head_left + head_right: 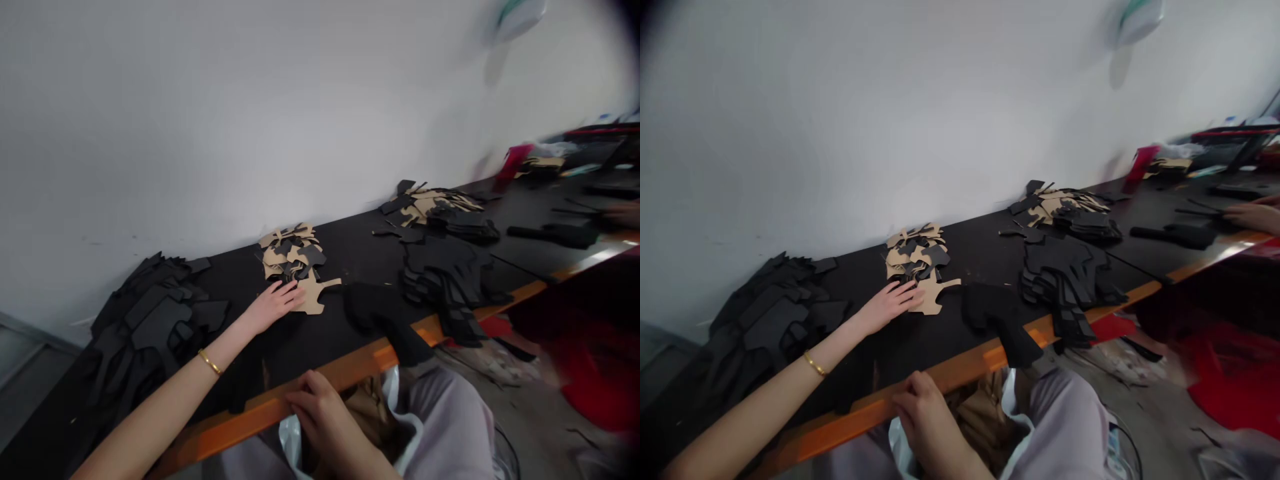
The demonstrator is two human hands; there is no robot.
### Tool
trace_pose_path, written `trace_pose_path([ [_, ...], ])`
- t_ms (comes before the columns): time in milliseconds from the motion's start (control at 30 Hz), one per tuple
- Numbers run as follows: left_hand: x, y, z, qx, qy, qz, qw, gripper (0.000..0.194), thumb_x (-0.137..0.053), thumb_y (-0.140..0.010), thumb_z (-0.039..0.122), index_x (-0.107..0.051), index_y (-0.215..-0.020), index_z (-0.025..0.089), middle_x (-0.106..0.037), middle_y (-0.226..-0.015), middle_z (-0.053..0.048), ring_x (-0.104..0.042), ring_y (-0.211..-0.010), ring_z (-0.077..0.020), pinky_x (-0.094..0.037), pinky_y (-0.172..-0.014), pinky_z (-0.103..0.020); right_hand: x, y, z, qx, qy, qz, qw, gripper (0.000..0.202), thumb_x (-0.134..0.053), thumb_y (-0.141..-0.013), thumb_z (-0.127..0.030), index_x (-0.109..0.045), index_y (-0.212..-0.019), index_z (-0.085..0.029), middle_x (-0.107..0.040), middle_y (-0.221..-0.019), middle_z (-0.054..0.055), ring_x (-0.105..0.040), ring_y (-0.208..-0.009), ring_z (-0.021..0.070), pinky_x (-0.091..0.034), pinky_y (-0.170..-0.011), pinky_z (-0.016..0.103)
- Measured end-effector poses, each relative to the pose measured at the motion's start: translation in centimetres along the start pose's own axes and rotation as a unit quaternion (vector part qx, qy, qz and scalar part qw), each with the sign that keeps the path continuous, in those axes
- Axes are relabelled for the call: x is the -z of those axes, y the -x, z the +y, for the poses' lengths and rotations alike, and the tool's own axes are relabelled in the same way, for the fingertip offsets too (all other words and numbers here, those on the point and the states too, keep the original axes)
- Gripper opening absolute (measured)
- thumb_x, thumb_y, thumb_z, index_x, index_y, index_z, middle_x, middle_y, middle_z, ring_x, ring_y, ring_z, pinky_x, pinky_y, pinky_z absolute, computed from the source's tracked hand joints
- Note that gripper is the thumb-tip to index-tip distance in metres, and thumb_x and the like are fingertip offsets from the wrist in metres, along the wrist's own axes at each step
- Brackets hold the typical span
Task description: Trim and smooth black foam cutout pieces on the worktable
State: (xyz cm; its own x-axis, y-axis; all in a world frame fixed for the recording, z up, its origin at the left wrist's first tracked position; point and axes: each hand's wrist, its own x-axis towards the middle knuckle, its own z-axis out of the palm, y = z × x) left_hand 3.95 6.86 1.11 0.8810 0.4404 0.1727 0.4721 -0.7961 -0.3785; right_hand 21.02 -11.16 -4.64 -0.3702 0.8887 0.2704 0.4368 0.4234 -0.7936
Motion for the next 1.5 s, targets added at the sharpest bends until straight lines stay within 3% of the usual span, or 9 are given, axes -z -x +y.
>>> trace_pose_path([
  [200,-1.0,-2.1,0.0,-0.087,0.032,0.088,0.992,0.026,-0.047,-0.087,0.012,-0.062,-0.105,0.021,-0.061,-0.123,-0.006,-0.05,-0.121,-0.018,-0.034,-0.102,-0.036,-0.2,0.0,0.2,0.032,-0.003,0.024,0.999,0.022,-0.051,-0.084,-0.01,-0.07,-0.09,-0.019,-0.058,-0.09,0.005,-0.054,-0.085,0.0142,-0.044,-0.077,0.023],
  [267,1.2,-2.3,1.1,-0.03,0.096,0.158,0.982,0.022,-0.044,-0.086,0.013,-0.062,-0.099,0.017,-0.066,-0.112,-0.009,-0.055,-0.113,-0.019,-0.037,-0.099,-0.036,-0.2,0.4,0.5,0.05,-0.03,0.046,0.997,0.022,-0.05,-0.086,-0.013,-0.07,-0.093,-0.019,-0.059,-0.091,0.006,-0.055,-0.085,0.0138,-0.045,-0.076,0.022],
  [367,6.2,-1.9,4.4,0.174,0.236,0.236,0.926,0.021,-0.039,-0.09,0.02,-0.06,-0.092,0.015,-0.066,-0.086,-0.006,-0.061,-0.084,-0.0156,-0.046,-0.08,-0.028,0.8,2.0,1.4,0.045,-0.09,0.106,0.989,0.024,-0.046,-0.089,-0.019,-0.067,-0.101,-0.02,-0.061,-0.093,0.007,-0.059,-0.085,0.0138,-0.047,-0.075,0.021],
  [533,11.7,-1.2,10.4,0.244,0.506,0.042,0.826,0.021,-0.054,-0.086,0.033,-0.064,-0.075,0.018,-0.064,-0.07,0.002,-0.057,-0.065,-0.01,-0.041,-0.062,-0.019,4.9,4.4,1.9,-0.15,-0.219,0.237,0.935,0.03,-0.052,-0.086,-0.041,-0.065,-0.094,-0.016,-0.065,-0.074,0.006,-0.062,-0.065,0.0148,-0.051,-0.061,0.023],
  [633,11.2,-1.3,12.5,0.276,0.593,-0.041,0.755,0.016,-0.065,-0.078,0.032,-0.069,-0.073,0.018,-0.067,-0.07,0.002,-0.057,-0.066,-0.0109,-0.039,-0.061,-0.019,7.3,4.3,0.6,-0.215,-0.313,0.204,0.903,0.04,-0.06,-0.078,-0.05,-0.065,-0.097,-0.015,-0.068,-0.076,0.007,-0.064,-0.064,0.0161,-0.052,-0.06,0.024],
  [767,9.8,-1.4,14.0,0.329,0.636,-0.091,0.692,0.015,-0.072,-0.069,0.032,-0.07,-0.071,0.017,-0.065,-0.061,0.003,-0.05,-0.057,-0.0094,-0.034,-0.053,-0.019,8.4,3.8,-1.2,-0.215,-0.316,0.145,0.912,0.035,-0.063,-0.076,-0.048,-0.07,-0.086,-0.015,-0.07,-0.075,0.007,-0.063,-0.067,0.0145,-0.049,-0.061,0.021],
  [1000,10.5,-1.8,14.0,0.294,0.633,-0.128,0.705,0.017,-0.07,-0.069,0.034,-0.072,-0.069,0.017,-0.066,-0.059,0.002,-0.05,-0.056,-0.0091,-0.034,-0.052,-0.019,8.2,4.3,-1.4,-0.227,-0.321,0.115,0.912,0.034,-0.061,-0.077,-0.045,-0.068,-0.078,-0.013,-0.064,-0.063,0.003,-0.055,-0.056,0.0091,-0.042,-0.052,0.016],
  [1333,11.1,-2.6,13.7,0.229,0.597,-0.183,0.746,0.013,-0.072,-0.066,0.031,-0.071,-0.066,0.018,-0.065,-0.06,0.003,-0.054,-0.06,-0.0101,-0.036,-0.056,-0.019,9.0,4.6,-1.7,-0.165,-0.206,0.061,0.963,0.022,-0.057,-0.08,-0.032,-0.064,-0.072,-0.013,-0.062,-0.062,0.002,-0.052,-0.055,0.0076,-0.038,-0.049,0.015],
  [1500,11.4,-2.6,13.6,0.247,0.62,-0.188,0.721,0.017,-0.074,-0.063,0.03,-0.065,-0.069,0.017,-0.06,-0.059,0.006,-0.049,-0.057,-0.008,-0.035,-0.055,-0.019,8.8,4.9,-1.4,-0.154,-0.211,0.052,0.964,0.022,-0.056,-0.083,-0.031,-0.066,-0.074,-0.013,-0.064,-0.065,0.001,-0.055,-0.057,0.0078,-0.039,-0.051,0.015],
])
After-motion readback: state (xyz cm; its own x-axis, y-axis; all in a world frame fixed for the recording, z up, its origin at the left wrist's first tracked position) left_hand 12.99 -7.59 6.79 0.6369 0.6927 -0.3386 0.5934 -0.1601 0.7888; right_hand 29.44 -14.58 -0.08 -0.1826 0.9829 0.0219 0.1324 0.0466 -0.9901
